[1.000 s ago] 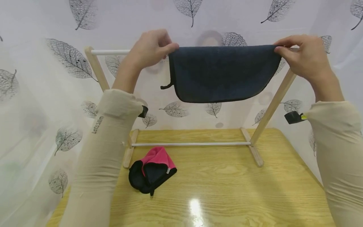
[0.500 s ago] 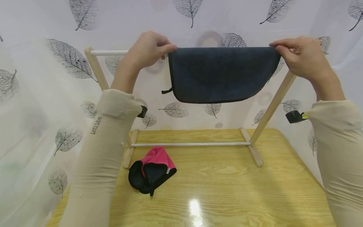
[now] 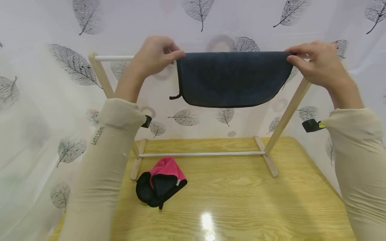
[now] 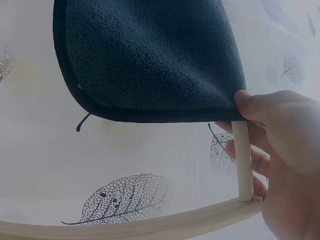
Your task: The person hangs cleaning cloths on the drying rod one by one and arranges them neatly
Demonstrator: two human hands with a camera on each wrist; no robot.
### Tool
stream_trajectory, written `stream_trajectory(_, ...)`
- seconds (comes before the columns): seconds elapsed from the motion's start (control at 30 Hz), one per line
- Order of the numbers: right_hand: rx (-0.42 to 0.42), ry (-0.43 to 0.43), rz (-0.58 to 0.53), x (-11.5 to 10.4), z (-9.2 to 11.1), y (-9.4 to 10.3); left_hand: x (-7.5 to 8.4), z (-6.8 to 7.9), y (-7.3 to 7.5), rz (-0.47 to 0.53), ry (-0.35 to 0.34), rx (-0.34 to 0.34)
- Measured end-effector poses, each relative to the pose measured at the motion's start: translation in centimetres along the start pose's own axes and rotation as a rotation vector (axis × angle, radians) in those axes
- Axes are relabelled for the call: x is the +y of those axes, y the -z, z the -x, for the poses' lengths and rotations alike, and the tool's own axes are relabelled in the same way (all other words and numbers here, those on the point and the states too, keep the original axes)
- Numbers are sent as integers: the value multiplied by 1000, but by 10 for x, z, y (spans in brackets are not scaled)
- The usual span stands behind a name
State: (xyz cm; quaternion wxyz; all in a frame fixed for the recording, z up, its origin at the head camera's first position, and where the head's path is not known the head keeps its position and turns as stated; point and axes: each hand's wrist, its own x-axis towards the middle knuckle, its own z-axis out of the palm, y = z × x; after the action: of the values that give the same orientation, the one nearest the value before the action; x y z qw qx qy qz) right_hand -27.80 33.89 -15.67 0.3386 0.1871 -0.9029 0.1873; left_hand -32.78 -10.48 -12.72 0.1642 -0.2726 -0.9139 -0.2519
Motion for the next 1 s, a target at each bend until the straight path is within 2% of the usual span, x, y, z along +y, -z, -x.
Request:
stream_trajectory(0.13, 8, 11, -9, 1, 0, -3, -1, 4, 3, 48, -13, -35)
stream_trajectory(0.2, 2, 10, -28, 1, 1, -3, 0, 4, 5, 33, -19, -66)
stream_trajectory(0.43, -29, -20, -76, 1, 4, 1, 8, 2, 15, -151, -7, -160)
stream_trajectory(0.5, -34, -38, -70, 1, 4, 1, 10, 3, 17, -177, -12, -177)
stream_trajectory(0.7, -40, -60, -36, 2, 5, 1, 9, 10, 22, -205, -35, -201)
stream_trajectory(1.0, -6, -8, -46, 4, 4, 1, -4, 22, 31, -251, -39, -205)
